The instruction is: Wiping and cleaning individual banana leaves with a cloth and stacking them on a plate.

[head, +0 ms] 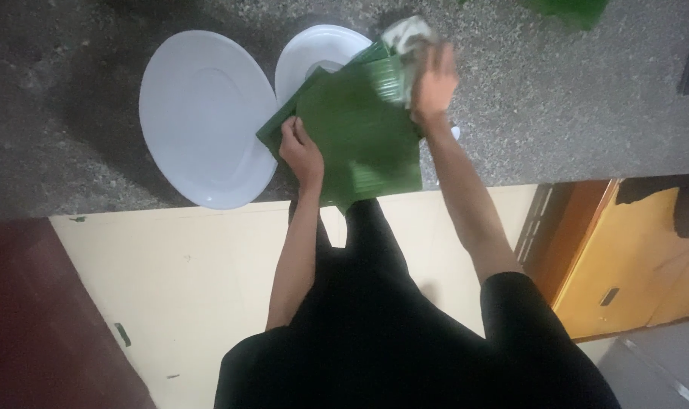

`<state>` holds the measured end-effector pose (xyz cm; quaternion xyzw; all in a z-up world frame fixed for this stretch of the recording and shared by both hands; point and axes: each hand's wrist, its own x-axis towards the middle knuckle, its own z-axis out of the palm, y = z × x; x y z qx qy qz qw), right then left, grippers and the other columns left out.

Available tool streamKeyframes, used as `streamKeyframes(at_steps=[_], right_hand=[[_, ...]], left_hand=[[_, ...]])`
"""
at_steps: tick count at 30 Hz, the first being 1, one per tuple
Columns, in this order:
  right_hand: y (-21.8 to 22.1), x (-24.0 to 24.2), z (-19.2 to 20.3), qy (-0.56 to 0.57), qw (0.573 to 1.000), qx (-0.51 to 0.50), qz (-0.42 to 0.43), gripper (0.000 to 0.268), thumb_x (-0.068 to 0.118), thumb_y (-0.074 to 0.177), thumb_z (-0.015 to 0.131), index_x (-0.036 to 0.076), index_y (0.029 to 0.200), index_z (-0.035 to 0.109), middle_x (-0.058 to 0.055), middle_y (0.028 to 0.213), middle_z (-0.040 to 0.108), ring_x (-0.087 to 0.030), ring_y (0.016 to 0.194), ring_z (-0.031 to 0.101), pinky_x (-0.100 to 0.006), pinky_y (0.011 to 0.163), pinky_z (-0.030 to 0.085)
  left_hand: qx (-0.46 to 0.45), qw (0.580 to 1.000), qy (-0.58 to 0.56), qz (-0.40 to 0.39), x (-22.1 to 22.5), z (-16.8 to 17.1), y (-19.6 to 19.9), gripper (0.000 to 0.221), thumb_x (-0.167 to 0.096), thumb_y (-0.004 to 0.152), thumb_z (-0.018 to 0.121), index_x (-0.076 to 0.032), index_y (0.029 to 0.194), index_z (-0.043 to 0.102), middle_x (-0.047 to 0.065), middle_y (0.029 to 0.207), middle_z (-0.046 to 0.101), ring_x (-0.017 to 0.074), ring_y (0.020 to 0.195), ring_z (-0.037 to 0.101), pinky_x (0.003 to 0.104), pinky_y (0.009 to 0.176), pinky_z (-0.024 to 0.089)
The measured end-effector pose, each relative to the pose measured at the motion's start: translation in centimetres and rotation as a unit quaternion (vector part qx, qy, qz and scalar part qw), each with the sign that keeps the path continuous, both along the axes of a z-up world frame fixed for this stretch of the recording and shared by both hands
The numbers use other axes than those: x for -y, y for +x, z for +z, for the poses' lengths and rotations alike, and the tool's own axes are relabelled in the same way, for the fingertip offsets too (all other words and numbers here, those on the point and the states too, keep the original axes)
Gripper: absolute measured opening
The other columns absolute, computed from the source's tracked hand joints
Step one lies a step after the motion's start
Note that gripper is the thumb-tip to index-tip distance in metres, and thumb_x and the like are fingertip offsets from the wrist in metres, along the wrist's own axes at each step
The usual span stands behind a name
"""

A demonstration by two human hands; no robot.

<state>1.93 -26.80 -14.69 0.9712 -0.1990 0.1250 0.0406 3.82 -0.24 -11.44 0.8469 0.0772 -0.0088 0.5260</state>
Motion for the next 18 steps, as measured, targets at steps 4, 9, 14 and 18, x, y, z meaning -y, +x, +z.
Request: streamKeyframes(at_steps=[4,9,14,18], right_hand=[[1.3,-0.2,7.3,-0.067,0.995,0.057,-0.045,0.045,0.004,0.065,0.06,0.018,0.106,0.052,-0.002,0.105,0.053,-0.022,0.089,0.048,-0.019,0.05,0.047],[-1.3,-8.6,11.6,-0.017,0.98,0.188,-0.06,0.028,0.0,0.089,0.059,0.006,0.114,0.049,-0.018,0.104,0.053,-0.03,0.094,0.059,-0.037,0.077,0.06],[-5.2,-16.6,1.6,0.327,0.936,0.009,0.133,0.058,0.024,0.091,0.067,0.016,0.139,0.036,-0.007,0.132,0.047,-0.023,0.119,0.05,-0.028,0.1,0.045],[-1.6,-16.1,1.6,0.405,0.912,-0.059,0.023,0.036,0.044,0.088,0.048,0.025,0.117,0.054,-0.01,0.109,0.06,-0.028,0.087,0.062,-0.038,0.074,0.047]], left_hand=[[0.016,1.0,0.006,-0.012,-0.5,-0.7,-0.4,0.017,-0.013,0.097,0.046,-0.002,0.1,0.058,0.007,0.088,0.066,0.0186,0.08,0.063,0.031,0.07,0.051],[-0.019,1.0,-0.013,0.015,0.3,1.2,0.2,0.019,-0.015,0.097,0.045,-0.003,0.1,0.059,0.007,0.087,0.067,0.0184,0.078,0.063,0.03,0.07,0.051],[-0.064,0.997,0.0,0.049,0.8,0.4,0.8,0.02,-0.024,0.088,0.051,-0.011,0.101,0.059,0.008,0.089,0.068,0.0233,0.08,0.064,0.034,0.071,0.047],[0.007,0.999,0.037,0.022,0.6,-1.1,1.4,0.018,-0.017,0.098,0.045,-0.004,0.106,0.056,0.015,0.093,0.064,0.0314,0.089,0.066,0.038,0.076,0.052]])
